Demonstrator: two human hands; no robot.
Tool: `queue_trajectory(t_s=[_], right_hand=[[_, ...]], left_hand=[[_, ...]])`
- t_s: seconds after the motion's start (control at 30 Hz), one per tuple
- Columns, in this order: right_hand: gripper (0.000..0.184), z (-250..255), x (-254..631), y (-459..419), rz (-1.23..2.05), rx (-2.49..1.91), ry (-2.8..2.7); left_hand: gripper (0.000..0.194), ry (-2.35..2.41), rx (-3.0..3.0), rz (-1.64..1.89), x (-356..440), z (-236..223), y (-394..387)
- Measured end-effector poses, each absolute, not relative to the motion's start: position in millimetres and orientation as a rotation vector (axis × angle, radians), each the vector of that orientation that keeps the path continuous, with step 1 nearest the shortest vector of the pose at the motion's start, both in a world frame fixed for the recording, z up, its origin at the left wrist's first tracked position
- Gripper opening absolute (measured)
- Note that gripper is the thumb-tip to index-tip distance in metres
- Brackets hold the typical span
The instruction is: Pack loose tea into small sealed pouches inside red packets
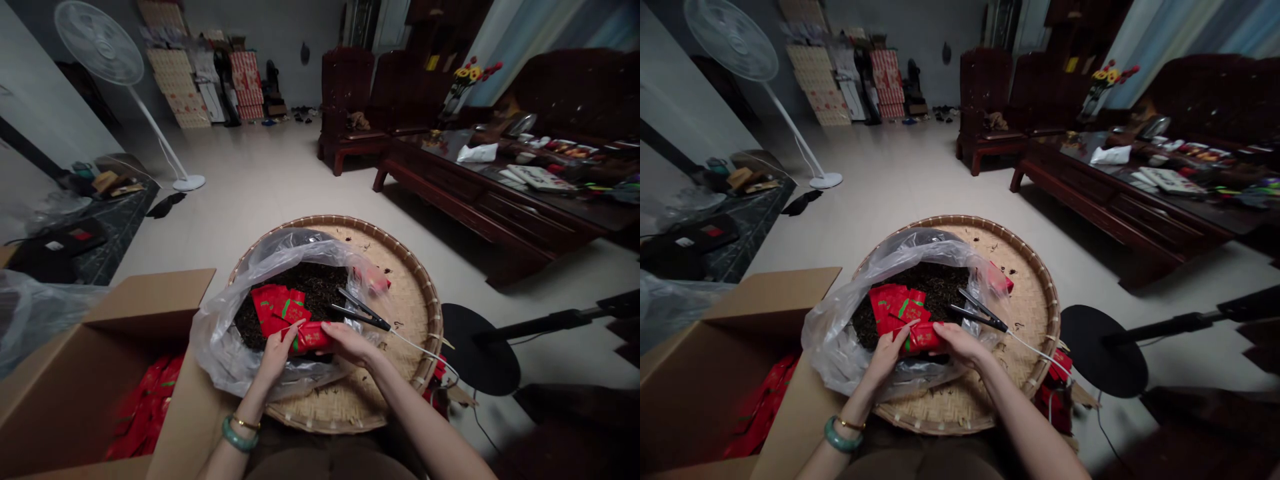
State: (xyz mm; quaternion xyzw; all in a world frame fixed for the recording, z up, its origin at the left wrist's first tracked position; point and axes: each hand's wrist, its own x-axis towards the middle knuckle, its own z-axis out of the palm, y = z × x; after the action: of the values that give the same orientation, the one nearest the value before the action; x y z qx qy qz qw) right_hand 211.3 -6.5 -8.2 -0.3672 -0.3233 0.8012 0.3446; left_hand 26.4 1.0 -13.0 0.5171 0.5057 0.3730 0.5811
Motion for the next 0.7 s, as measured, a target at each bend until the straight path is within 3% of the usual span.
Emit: queue_trajectory(t_s=[0.13, 0.27, 0.53, 0.7], right_hand=[[0.055, -11, 213, -3, 2.033, -1.022, -0.907], [0.055, -5, 208, -1, 1.991, -0.97, -1.015], [0.061, 27, 212, -4, 1.908, -1.008, -1.282], [0.051, 30, 230, 5, 1.735, -1.086, -1.235]], left_hand=[[0.043, 1.445, 1.831, 1.109, 24, -6, -7], [0.053, 1.311, 2.456, 0.958, 31, -4, -14], [0.045, 1.329, 2.263, 0.961, 39, -16, -7], [0.038, 1.398, 2.04, 0.997, 37, -15, -6]])
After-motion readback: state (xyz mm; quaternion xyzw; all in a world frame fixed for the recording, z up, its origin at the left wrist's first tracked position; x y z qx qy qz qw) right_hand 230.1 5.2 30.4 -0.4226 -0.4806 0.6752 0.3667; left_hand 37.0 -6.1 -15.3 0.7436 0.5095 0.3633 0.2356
